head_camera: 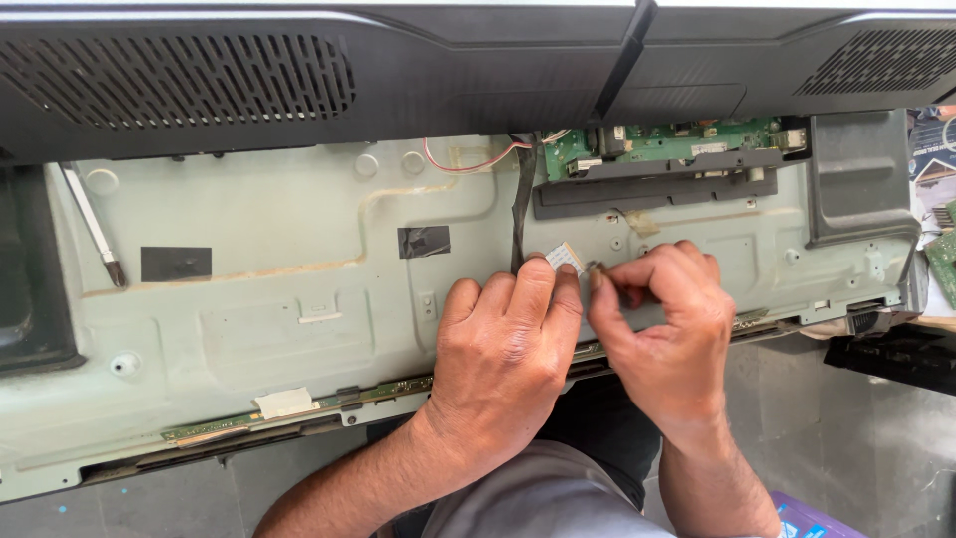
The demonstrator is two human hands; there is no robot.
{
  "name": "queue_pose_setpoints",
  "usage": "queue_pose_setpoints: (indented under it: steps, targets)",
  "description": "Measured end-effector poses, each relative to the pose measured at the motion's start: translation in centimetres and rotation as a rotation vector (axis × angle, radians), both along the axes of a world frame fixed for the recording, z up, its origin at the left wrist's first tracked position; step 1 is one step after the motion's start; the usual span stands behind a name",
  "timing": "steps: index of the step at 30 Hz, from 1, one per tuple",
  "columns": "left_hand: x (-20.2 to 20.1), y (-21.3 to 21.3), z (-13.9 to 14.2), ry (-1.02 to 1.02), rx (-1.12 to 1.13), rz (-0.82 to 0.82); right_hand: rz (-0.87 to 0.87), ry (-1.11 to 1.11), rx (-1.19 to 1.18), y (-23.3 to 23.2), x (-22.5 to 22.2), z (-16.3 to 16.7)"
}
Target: The person scrapes a small white component with a razor blade, then uses a black plastic tool to pry and adjust a ribbon cable connector on the back of a disassembled television. The person works on the component and connector throughout the clip.
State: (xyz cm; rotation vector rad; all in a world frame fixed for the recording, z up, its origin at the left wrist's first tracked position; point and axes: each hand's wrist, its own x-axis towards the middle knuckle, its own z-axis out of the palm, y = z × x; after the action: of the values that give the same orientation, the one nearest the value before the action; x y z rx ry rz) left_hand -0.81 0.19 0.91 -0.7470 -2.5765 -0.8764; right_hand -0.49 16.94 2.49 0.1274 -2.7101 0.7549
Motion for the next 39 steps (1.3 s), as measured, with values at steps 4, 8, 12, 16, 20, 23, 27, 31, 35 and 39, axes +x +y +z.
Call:
queue_pose_setpoints:
  steps: [4, 8, 12, 16, 20, 23, 27, 31, 35, 39]
  targets:
    - [-0.05, 0.00, 0.01, 0.007, -0.005, 0.003, -0.004, 0.012, 0.012, 0.03, 0.08, -0.01]
    - [-0.06, 0.01, 0.01, 0.009, -0.011, 0.006, 0.013, 0.000, 0.003, -0.09, 0.12, 0.01]
    - [-0.01, 0.03, 0.04, 0.001, -0.005, 0.003, 0.008, 0.015, 0.014, -0.14, -0.05, 0.02]
    - [0.09, 0.02, 0.07, 0.000, -0.012, 0.003, 0.009, 0.013, 0.034, -0.14, 0.00, 0.06]
    - [0.01, 0.00, 0.03, 0.009, -0.011, 0.009, 0.019, 0.005, 0.019, -0.11, 0.09, 0.07]
    - [0.01, 0.01, 0.02, 0.006, -0.019, 0.002, 0.002, 0.014, 0.041, -0.06, 0.00, -0.06]
    - [0.05, 0.01, 0.01, -0.009, -0.002, 0.000, 0.005, 0.008, 0.032, -0.03, 0.11, -0.11]
    - [-0.04, 0.06, -0.04, 0.003, -0.012, 0.006, 0.007, 0.013, 0.022, -0.07, 0.01, -0.15]
    - [0.00, 0.01, 0.03, -0.002, -0.004, 0.005, 0.016, -0.009, -0.011, -0.29, -0.17, -0.11]
    - [-0.05, 0.01, 0.10, -0.017, -0.003, -0.005, 0.002, 0.016, 0.041, -0.36, -0.52, 0.00]
